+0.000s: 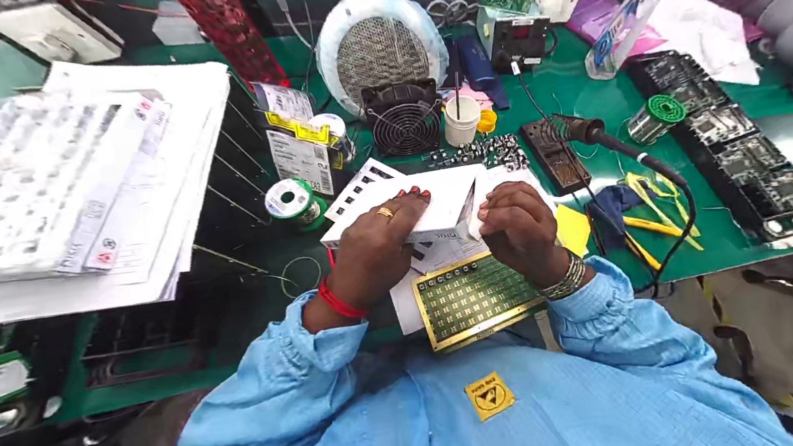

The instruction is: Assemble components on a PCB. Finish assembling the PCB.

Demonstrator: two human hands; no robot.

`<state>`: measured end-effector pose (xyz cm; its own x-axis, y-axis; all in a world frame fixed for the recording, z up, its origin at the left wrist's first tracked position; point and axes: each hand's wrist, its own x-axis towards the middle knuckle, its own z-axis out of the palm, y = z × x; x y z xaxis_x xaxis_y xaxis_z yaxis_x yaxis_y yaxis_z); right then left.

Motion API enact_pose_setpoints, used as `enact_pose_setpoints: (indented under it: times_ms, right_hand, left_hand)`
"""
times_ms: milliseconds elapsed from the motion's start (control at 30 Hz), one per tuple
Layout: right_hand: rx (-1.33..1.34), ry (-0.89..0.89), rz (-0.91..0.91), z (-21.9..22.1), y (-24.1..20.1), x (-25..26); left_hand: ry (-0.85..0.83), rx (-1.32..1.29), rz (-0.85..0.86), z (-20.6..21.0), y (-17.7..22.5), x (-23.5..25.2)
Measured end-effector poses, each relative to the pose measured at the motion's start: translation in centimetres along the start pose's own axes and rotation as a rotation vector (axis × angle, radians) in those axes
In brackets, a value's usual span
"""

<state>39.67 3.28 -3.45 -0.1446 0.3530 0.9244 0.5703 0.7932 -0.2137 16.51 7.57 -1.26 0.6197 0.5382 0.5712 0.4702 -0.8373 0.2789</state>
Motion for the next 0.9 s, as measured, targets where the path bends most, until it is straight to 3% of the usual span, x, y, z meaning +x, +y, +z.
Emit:
enact_pose_setpoints:
  times_ms: [200, 367, 500, 767, 900]
  right_hand:
    - [-0.028, -0.099, 0.089, -0.1, -0.6, -0.1]
    - [0.053, -0.176, 0.051, -0.8, -0.1, -0.3]
    - [-0.045, -0.215, 0.019, -1.4, 0.1, 0.1]
    - [0.014, -0.397, 0.239, -1.9, 0.1, -1.3]
    - [-0.097, -0.307, 0.179, -1.2, -0.1, -2.2]
  left_hand:
    - [0.018, -0.005, 0.010, 0.3, -0.2, -0.1]
    - [0.033, 0.001, 0.041, 0.8, -0.3, -0.4]
    - [0.037, 0.007, 0.052, 0.8, -0.4, -0.6]
    - [0.058, 0.035, 0.087, 1.5, -1.4, -1.5]
    - [0.028, 0.011, 0.119, 1.1, -1.7, -1.2]
